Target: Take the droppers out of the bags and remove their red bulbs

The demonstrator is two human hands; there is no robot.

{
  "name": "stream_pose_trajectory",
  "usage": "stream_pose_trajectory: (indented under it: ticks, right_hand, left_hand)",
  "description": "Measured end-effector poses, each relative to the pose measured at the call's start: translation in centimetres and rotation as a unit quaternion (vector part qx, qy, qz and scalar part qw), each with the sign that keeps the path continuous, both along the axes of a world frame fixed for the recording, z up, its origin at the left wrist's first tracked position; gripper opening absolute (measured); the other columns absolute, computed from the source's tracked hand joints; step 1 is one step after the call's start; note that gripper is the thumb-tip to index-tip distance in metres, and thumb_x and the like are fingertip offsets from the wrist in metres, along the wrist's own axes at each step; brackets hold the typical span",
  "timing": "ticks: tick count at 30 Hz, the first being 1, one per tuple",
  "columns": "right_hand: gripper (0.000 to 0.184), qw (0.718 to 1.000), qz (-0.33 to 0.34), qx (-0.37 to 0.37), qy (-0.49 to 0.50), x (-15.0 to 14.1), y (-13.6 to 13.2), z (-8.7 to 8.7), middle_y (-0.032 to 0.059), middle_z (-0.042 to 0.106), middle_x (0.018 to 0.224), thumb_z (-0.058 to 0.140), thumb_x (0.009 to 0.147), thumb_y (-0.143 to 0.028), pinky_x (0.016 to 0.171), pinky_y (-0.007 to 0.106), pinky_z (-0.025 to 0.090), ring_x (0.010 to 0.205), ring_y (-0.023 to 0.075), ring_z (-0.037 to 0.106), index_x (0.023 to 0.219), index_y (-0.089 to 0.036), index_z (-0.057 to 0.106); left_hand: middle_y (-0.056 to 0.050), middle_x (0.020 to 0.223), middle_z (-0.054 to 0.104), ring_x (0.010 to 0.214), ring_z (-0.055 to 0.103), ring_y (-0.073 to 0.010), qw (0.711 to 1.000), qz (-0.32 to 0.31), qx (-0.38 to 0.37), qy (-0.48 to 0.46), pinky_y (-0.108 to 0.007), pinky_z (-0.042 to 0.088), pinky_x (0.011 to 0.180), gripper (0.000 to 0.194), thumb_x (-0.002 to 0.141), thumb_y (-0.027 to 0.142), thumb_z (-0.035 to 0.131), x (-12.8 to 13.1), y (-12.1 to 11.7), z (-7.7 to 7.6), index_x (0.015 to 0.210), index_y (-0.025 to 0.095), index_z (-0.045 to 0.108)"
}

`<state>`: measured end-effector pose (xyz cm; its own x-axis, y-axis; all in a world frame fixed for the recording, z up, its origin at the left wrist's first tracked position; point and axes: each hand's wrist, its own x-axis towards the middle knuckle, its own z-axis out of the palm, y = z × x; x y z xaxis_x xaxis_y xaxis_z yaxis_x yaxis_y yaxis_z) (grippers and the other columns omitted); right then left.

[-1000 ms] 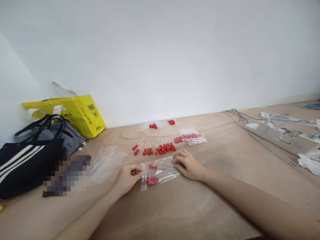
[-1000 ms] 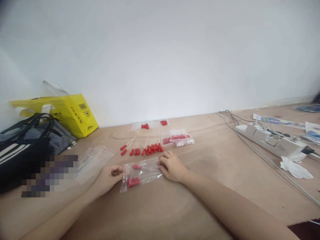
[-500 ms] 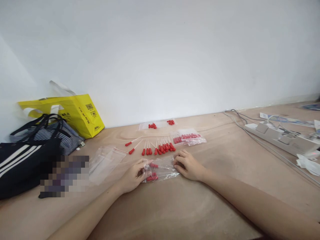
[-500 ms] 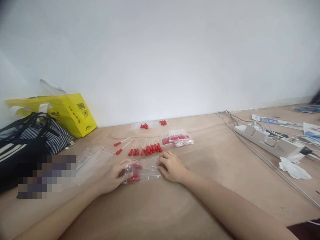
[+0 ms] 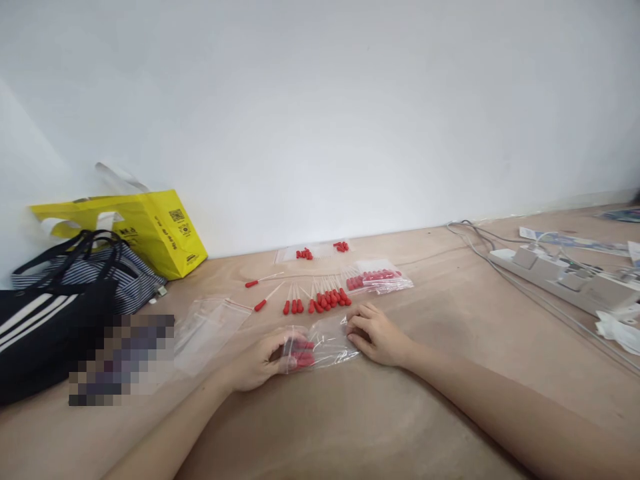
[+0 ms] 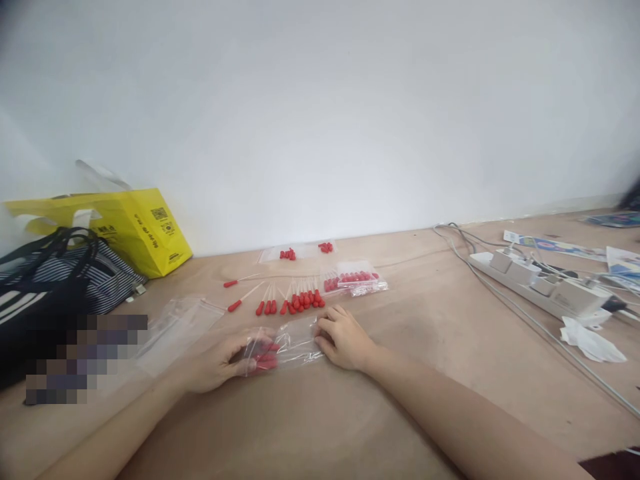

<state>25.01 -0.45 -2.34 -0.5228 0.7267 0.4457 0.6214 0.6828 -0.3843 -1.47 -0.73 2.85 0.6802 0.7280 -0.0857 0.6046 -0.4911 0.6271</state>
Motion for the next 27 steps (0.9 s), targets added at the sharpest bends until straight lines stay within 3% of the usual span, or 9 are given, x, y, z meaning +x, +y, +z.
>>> stream_pose_trajectory:
  ticks: [4, 9, 13, 16, 19, 24, 27]
  right_hand:
    - [0.006, 1.000, -0.001, -0.005, 0.000, 0.0, -0.1, 0.1, 0.0044, 0.054, 0.090, 0.053, 0.074, -0.016, 0.077, 0.034, 0.039, 0.087, 0.0179, 0.047, 0.079, -0.020, 0.054]
    - [0.014, 1.000, -0.013, 0.010, 0.017, 0.0, 0.1, -0.2, 0.0057, 0.052, 0.096, 0.054, 0.071, -0.014, 0.080, 0.036, 0.039, 0.088, 0.0183, 0.047, 0.084, -0.019, 0.054]
    - [0.024, 0.999, -0.009, 0.033, 0.038, -0.1, 0.1, -0.4, 0.0069, 0.050, 0.100, 0.052, 0.068, -0.007, 0.083, 0.036, 0.038, 0.093, 0.0192, 0.047, 0.088, -0.019, 0.055]
    - [0.025, 0.997, 0.008, -0.004, 0.078, -0.2, 0.1, -0.4, 0.0068, 0.051, 0.098, 0.049, 0.070, -0.006, 0.075, 0.030, 0.042, 0.084, 0.0154, 0.051, 0.090, -0.018, 0.055]
    - [0.018, 0.991, 0.015, -0.062, 0.114, -0.3, 0.3, -0.3, 0.0040, 0.055, 0.087, 0.046, 0.073, -0.007, 0.063, 0.024, 0.043, 0.069, 0.0116, 0.052, 0.084, -0.018, 0.056]
    - [0.020, 0.989, 0.009, -0.080, 0.125, -0.3, 0.6, -0.5, 0.0004, 0.059, 0.072, 0.045, 0.070, -0.003, 0.064, 0.023, 0.041, 0.070, 0.0129, 0.053, 0.075, -0.018, 0.057]
    - [0.022, 0.988, -0.003, -0.081, 0.130, -0.3, 0.6, -0.5, 0.0001, 0.059, 0.072, 0.045, 0.068, -0.002, 0.062, 0.022, 0.040, 0.068, 0.0128, 0.052, 0.074, -0.018, 0.058]
  left_hand:
    - [-0.004, 0.116, 0.054, 0.106, 0.048, -0.0200, 1.000, -0.006, -0.002, -0.022, -0.034, 0.037, 0.091, 0.039, 0.077, 0.039, 0.052, 0.0, 0.0, 0.2, 0.113, 0.024, 0.051]
    - [-0.005, 0.106, 0.056, 0.098, 0.052, -0.0150, 0.996, -0.033, 0.063, -0.046, -0.028, 0.040, 0.087, 0.029, 0.087, 0.033, 0.037, 0.5, -0.2, -0.4, 0.101, 0.023, 0.061]
    - [-0.004, 0.122, 0.048, 0.111, 0.044, -0.0171, 0.994, -0.053, 0.095, -0.009, -0.030, 0.034, 0.094, 0.030, 0.087, 0.031, 0.036, 0.5, -0.2, -0.8, 0.109, 0.027, 0.057]
    - [-0.003, 0.126, 0.046, 0.116, 0.041, -0.0193, 0.991, -0.059, 0.119, 0.016, -0.034, 0.032, 0.097, 0.034, 0.084, 0.032, 0.044, 0.5, 0.0, -1.2, 0.116, 0.028, 0.051]
    - [-0.005, 0.117, 0.054, 0.109, 0.047, -0.0188, 0.986, -0.031, 0.165, -0.007, -0.033, 0.037, 0.093, 0.034, 0.082, 0.030, 0.046, 0.5, 0.2, -2.0, 0.115, 0.024, 0.051]
    - [-0.006, 0.099, 0.060, 0.088, 0.056, -0.0133, 0.970, -0.038, 0.233, -0.053, -0.024, 0.045, 0.077, 0.030, 0.084, 0.021, 0.040, 0.4, 0.3, -3.0, 0.110, 0.021, 0.055]
    - [-0.005, 0.101, 0.060, 0.087, 0.058, -0.0130, 0.965, -0.056, 0.251, -0.054, -0.024, 0.046, 0.076, 0.029, 0.083, 0.022, 0.045, 0.4, 0.4, -3.2, 0.109, 0.023, 0.056]
